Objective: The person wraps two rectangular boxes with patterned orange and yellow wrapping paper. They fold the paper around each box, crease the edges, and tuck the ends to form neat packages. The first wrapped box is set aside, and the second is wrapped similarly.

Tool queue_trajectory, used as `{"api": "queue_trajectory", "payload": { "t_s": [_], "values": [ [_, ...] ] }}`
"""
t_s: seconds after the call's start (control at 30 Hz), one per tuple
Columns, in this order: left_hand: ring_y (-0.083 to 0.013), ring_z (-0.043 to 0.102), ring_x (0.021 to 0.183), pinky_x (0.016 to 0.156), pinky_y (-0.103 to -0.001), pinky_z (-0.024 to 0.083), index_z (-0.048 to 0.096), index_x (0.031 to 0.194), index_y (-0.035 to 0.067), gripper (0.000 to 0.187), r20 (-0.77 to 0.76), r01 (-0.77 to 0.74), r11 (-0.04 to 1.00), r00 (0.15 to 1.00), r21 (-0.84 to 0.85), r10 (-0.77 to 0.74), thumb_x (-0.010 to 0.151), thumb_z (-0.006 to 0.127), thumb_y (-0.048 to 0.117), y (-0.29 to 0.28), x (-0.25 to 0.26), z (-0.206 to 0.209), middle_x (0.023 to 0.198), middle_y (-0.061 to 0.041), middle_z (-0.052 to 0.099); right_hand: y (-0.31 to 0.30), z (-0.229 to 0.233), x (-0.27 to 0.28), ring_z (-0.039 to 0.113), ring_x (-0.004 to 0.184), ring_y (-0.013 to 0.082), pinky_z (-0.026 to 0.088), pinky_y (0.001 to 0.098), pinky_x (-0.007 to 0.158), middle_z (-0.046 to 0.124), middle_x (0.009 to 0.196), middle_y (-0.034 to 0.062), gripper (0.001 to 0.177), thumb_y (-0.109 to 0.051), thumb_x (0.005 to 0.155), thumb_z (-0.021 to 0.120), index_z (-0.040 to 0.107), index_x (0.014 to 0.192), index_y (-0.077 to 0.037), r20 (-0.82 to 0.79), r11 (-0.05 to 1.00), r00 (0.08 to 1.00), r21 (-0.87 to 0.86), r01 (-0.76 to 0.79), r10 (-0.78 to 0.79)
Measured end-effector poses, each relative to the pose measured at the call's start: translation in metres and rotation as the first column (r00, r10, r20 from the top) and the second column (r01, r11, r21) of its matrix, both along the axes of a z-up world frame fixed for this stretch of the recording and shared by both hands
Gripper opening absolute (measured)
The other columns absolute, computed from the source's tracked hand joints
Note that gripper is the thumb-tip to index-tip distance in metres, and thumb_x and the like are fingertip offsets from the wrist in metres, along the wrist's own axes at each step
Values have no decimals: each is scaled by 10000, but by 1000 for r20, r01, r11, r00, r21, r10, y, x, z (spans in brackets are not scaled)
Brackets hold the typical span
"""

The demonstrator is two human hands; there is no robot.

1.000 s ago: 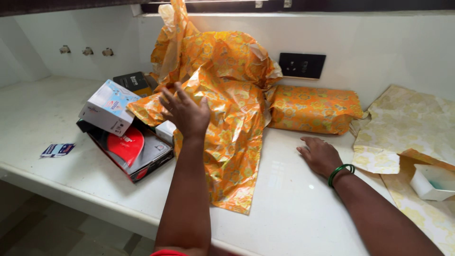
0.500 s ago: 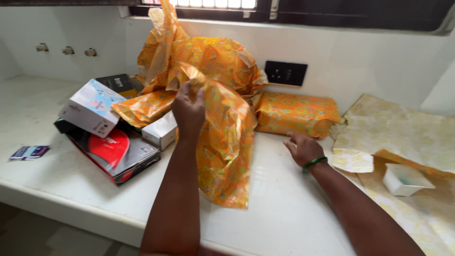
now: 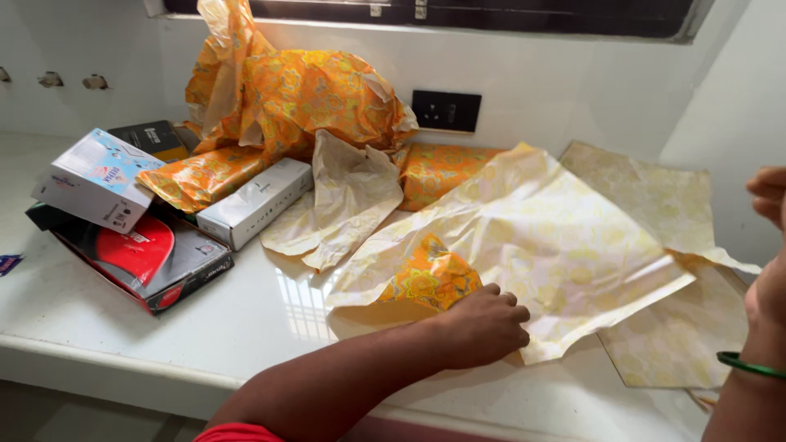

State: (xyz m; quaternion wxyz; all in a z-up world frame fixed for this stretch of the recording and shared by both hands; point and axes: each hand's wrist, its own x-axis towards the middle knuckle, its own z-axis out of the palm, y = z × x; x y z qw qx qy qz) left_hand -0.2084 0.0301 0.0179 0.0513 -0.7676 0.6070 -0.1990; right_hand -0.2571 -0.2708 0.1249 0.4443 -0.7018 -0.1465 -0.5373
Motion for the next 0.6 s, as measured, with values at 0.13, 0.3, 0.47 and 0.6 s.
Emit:
{"api": "queue_trajectory", "payload": {
  "t_s": [0.13,0.3,0.47,0.6],
  "values": [
    [-265,653,1036,880,-442,507,754,900,175,139,-83,-43,993,995,107,52,883,631,238,-10,-30,-19,1049,-61,691,45,-34,-40,658,1022,92,534,308,919,703,1096,55,227,-259,1171,631,648,1242,-44,-200,994,976,-51,-94,82],
    [-301,646,1079,958,-518,478,726,1023,109,214,-161,-146,985,974,92,160,910,646,272,28,-84,-29,1084,-111,689,119,-75,-6,599,1220,385,504,488,996,634,1354,221,581,-387,880,716,594,1385,-127,-446,623,877,-741,-250,-179],
    [-391,591,1142,962,-664,380,634,1300,95,525,-379,-351,927,882,-131,281,872,703,391,92,-100,-25,1213,-184,642,145,-98,-5,526,1330,366,492,470,1056,445,1505,154,692,-599,980,524,359,1540,-227,-642,434,385,-748,-502,-662],
    [-387,569,1220,980,-589,427,568,1396,111,673,-536,-421,904,747,77,394,862,706,497,115,-92,-10,1340,-167,600,152,-88,12,583,1329,326,506,449,1083,529,1478,128,705,-641,963,499,424,1535,-235,-622,396,299,-729,-558,-724]
  ]
}}
